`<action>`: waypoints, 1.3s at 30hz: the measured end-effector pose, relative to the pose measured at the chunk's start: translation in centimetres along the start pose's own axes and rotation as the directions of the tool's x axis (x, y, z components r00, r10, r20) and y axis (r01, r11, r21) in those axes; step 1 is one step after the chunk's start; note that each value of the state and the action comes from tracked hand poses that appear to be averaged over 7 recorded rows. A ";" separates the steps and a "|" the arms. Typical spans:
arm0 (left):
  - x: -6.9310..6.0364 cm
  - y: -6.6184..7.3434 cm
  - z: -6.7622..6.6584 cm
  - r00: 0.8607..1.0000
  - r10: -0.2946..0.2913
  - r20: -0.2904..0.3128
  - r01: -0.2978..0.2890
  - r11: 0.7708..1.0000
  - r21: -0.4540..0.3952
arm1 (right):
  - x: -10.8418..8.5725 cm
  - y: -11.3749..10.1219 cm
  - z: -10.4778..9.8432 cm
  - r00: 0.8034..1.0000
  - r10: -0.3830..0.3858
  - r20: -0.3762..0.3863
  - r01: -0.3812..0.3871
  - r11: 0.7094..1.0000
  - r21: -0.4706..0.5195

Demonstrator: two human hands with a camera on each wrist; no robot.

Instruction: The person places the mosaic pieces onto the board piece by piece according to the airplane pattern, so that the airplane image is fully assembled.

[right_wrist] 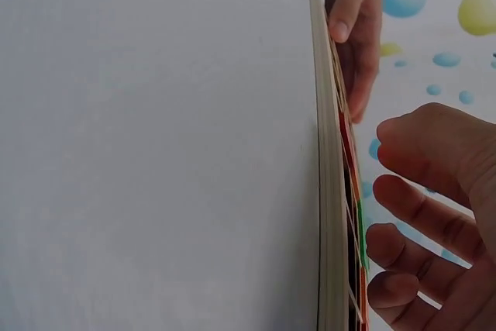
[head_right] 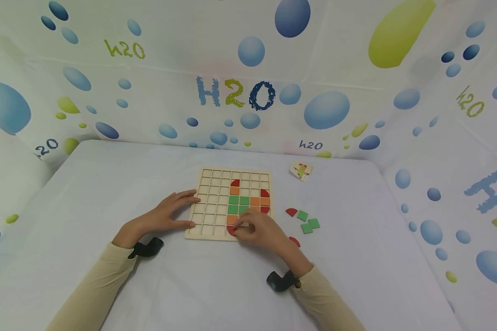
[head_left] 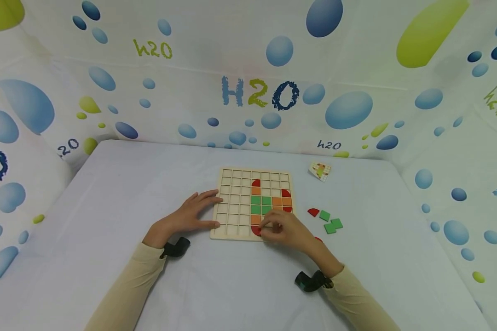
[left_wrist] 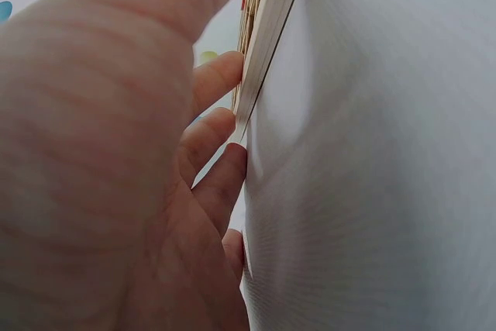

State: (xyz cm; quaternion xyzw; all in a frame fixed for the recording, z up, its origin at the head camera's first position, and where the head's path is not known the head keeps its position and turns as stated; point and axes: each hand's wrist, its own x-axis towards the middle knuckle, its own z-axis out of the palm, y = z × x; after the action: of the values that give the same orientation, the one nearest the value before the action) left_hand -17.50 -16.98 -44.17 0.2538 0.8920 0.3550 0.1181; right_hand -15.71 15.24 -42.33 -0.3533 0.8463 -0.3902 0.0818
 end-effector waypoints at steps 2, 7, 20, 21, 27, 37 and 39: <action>0.0 0.0 0.0 1.000 -0.003 0.000 0.003 1.000 0.002 | -0.2 0.2 -0.2 1.000 -0.014 -0.021 0.014 1.000 0.007; 0.0 0.0 0.0 1.000 -0.005 -0.004 0.005 1.000 0.005 | -0.9 0.9 -0.8 0.998 -0.022 -0.066 0.022 1.000 0.000; -0.1 0.0 0.0 1.000 0.004 -0.008 -0.004 1.000 -0.003 | -2.5 2.5 -2.8 0.988 0.024 -0.152 -0.026 1.000 -0.006; -0.1 0.0 0.0 1.000 0.005 -0.008 -0.005 1.000 -0.003 | -2.6 2.6 -2.9 0.987 0.025 -0.158 -0.026 1.000 -0.005; -0.1 0.0 0.1 1.000 0.007 -0.007 -0.007 1.000 -0.008 | -3.3 3.5 -3.8 0.981 0.029 -0.193 -0.031 1.000 -0.006; -0.1 0.4 0.0 1.000 -0.003 -0.005 0.003 1.000 0.005 | -4.8 4.3 -5.2 0.964 0.081 -0.253 -0.109 0.989 -0.098; -0.1 0.4 0.0 1.000 -0.004 -0.005 0.004 1.000 0.007 | -5.1 4.5 -5.4 0.960 0.085 -0.267 -0.118 0.987 -0.110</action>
State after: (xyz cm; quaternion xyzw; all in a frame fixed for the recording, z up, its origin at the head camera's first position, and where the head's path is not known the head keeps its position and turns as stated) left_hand -17.26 -16.78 -43.86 0.2514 0.8940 0.3523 0.1159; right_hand -16.61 23.84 -42.62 -0.2595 0.8894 -0.3748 -0.0329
